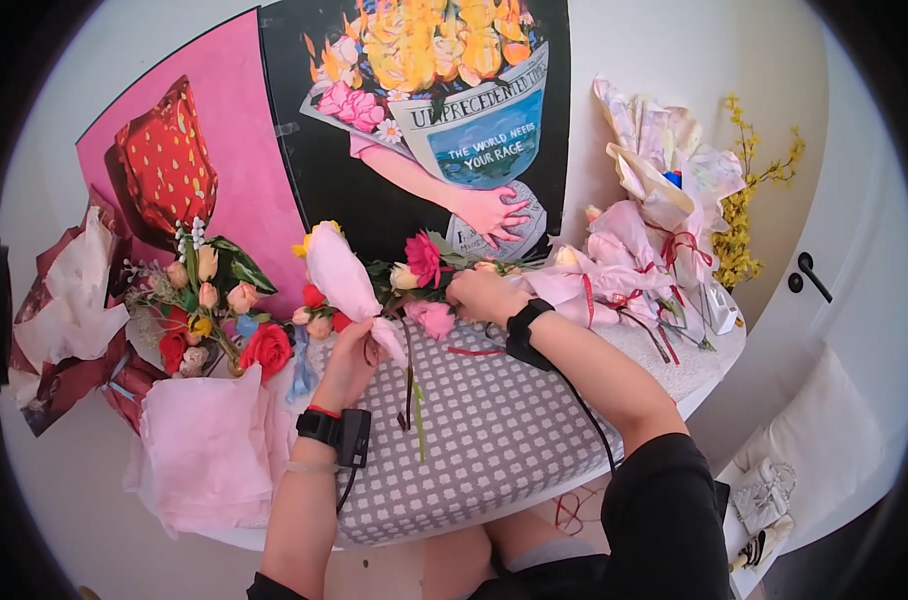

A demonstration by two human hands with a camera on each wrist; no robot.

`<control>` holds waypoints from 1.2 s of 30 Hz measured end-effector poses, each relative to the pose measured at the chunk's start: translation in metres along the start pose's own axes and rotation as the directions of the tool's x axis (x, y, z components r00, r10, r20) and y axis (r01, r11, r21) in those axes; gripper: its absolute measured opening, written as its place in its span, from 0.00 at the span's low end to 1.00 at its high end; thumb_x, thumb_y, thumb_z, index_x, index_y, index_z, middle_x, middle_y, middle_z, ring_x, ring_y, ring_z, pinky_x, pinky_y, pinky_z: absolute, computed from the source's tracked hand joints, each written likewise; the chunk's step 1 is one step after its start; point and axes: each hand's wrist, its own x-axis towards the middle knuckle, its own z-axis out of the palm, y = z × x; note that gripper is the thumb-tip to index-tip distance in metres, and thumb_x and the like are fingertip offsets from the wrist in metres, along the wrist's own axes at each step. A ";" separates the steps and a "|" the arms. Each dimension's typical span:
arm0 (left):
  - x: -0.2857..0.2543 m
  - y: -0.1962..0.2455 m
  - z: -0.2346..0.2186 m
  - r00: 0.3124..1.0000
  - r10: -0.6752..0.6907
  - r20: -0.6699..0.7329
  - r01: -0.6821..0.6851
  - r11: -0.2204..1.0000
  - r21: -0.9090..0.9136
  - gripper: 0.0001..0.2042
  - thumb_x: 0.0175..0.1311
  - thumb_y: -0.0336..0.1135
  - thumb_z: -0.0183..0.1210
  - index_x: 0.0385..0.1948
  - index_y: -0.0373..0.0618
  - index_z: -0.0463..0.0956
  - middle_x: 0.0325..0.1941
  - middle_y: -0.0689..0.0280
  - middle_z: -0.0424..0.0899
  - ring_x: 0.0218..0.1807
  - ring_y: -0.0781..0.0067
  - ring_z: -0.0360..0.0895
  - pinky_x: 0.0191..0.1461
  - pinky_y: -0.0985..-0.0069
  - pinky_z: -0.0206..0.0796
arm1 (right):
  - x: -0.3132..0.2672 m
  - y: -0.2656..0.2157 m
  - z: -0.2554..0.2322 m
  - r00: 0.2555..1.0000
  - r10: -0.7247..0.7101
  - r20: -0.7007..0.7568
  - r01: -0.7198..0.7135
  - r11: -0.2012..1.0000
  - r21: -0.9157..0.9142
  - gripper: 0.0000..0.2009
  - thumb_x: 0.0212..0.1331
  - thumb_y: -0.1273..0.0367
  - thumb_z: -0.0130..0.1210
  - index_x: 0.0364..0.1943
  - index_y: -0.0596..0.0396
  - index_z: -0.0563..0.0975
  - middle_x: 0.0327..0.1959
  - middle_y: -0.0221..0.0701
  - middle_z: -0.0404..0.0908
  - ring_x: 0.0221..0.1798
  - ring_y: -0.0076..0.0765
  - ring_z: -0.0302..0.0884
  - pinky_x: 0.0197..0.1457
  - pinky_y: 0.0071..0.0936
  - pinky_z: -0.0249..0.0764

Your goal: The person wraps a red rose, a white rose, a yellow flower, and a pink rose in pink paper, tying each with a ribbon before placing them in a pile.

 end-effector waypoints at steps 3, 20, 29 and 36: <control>-0.005 0.003 0.012 0.999 -0.018 -0.041 0.018 1.000 -0.008 0.09 0.62 0.38 0.48 0.36 0.44 0.70 0.35 0.69 0.76 0.37 0.80 0.71 0.41 0.80 0.61 | 0.004 0.020 -0.022 0.998 0.002 -0.067 0.020 0.945 0.327 0.07 0.42 0.69 0.58 0.27 0.56 0.78 0.22 0.36 0.76 0.27 0.37 0.76 0.33 0.30 0.71; -0.004 0.001 0.009 0.998 -0.031 -0.051 0.031 0.999 0.012 0.07 0.62 0.38 0.50 0.30 0.46 0.71 0.29 0.72 0.74 0.33 0.82 0.70 0.38 0.81 0.61 | 0.016 -0.039 -0.052 0.914 0.378 -0.147 -0.200 0.735 0.648 0.11 0.61 0.66 0.43 0.37 0.60 0.71 0.24 0.36 0.77 0.25 0.33 0.76 0.30 0.30 0.71; -0.006 0.009 0.027 0.984 -0.023 -0.175 0.042 0.993 0.109 0.08 0.59 0.41 0.52 0.26 0.49 0.69 0.21 0.75 0.68 0.23 0.84 0.62 0.27 0.83 0.51 | -0.017 -0.018 0.000 0.756 0.569 -0.324 -0.254 0.712 0.655 0.11 0.59 0.66 0.46 0.31 0.61 0.70 0.23 0.42 0.75 0.28 0.47 0.74 0.33 0.35 0.68; -0.006 0.000 0.018 0.980 -0.010 -0.199 0.060 0.967 0.247 0.08 0.60 0.40 0.51 0.29 0.47 0.71 0.21 0.75 0.70 0.22 0.87 0.62 0.26 0.85 0.51 | -0.023 -0.014 -0.006 0.799 0.564 -0.210 -0.102 0.471 0.876 0.17 0.60 0.59 0.47 0.32 0.62 0.73 0.20 0.31 0.75 0.22 0.23 0.72 0.25 0.22 0.67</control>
